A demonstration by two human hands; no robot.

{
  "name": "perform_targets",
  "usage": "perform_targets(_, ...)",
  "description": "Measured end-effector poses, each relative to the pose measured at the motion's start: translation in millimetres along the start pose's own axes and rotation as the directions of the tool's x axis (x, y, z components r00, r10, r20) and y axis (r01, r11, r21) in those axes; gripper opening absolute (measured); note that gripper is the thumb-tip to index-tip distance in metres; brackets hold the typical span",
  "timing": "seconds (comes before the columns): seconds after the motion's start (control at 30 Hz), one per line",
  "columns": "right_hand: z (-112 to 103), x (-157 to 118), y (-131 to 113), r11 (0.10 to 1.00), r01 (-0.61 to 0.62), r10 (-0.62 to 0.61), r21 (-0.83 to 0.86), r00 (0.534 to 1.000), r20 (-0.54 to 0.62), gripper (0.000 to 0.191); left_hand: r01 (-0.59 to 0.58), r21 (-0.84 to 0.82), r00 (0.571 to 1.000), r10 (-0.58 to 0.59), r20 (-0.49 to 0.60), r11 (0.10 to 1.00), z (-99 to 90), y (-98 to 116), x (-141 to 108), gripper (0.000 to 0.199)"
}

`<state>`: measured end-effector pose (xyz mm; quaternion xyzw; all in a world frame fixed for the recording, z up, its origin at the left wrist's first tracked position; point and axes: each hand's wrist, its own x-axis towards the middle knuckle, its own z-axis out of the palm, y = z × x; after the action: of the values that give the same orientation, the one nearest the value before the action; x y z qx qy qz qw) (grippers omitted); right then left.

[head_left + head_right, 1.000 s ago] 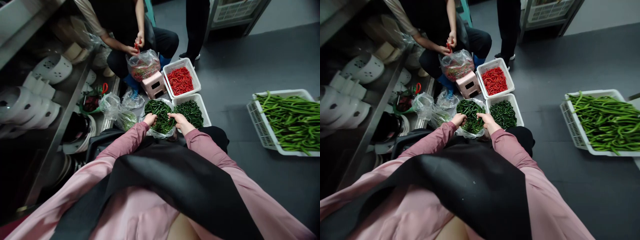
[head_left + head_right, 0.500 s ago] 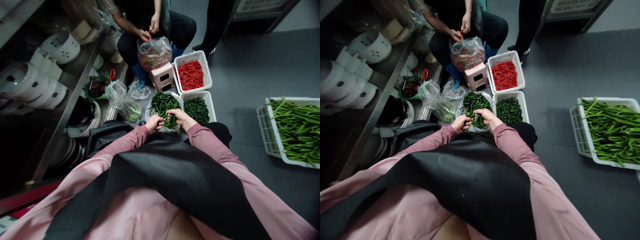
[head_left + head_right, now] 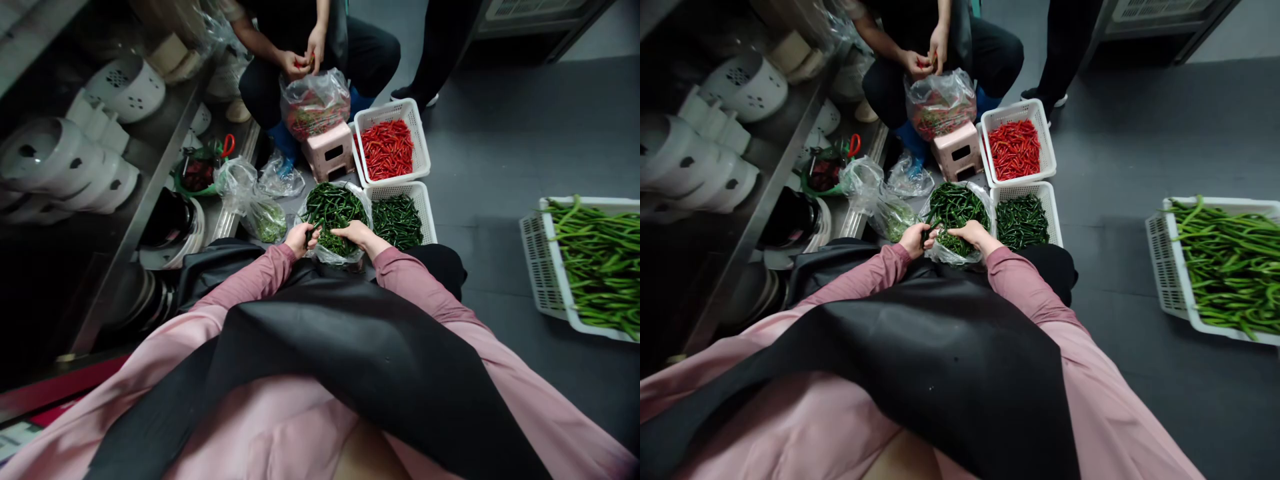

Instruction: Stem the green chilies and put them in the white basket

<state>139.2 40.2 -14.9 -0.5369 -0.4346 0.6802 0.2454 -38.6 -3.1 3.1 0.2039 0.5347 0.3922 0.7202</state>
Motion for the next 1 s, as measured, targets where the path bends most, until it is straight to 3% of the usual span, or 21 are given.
perform_targets(0.13,5.9,-7.6,-8.9,0.984,0.086,-0.072,0.155,0.993,-0.093,0.018,0.007,0.001,1.0,-0.007,-0.014,1.0,15.9,-3.6,3.5,0.011)
perform_targets(0.33,10.3,-17.4,-8.5,0.929,-0.01,-0.011,0.37,0.998,0.056,0.016,-0.029,0.163,0.999,0.032,-0.018,0.986,44.7,-9.4,1.8,0.005)
perform_targets(0.43,5.6,-12.0,-4.6,0.911,0.04,-0.017,0.41,0.998,-0.058,0.016,-0.043,0.276,0.996,0.061,-0.058,0.96,50.2,-8.1,1.4,0.007)
perform_targets(0.53,-0.5,-8.4,-6.0,0.896,0.099,-0.043,0.433,0.99,-0.137,0.014,0.007,0.327,0.999,0.01,-0.049,0.945,50.3,-5.3,1.0,0.009)
perform_targets(0.67,-2.9,-11.9,-10.3,0.865,-0.024,0.014,0.5,1.0,0.024,0.011,0.022,0.355,0.999,-0.032,0.023,0.935,50.8,-6.1,0.7,0.007)
perform_targets(0.73,-2.6,-13.6,-10.4,0.853,-0.043,0.029,0.521,0.999,0.034,0.013,0.017,0.392,0.999,-0.03,0.028,0.92,51.8,-8.2,1.1,0.008)
perform_targets(0.9,-5.4,-13.0,-9.8,0.875,0.129,-0.035,0.466,0.978,-0.205,0.018,-0.01,0.5,0.999,0.031,-0.033,0.866,51.4,-12.5,1.8,0.01)
perform_targets(1.0,-8.4,-14.2,-12.8,0.858,0.137,-0.008,0.495,0.967,-0.253,0.016,-0.017,0.566,0.998,0.046,-0.038,0.824,48.6,-14.0,2.0,0.018)
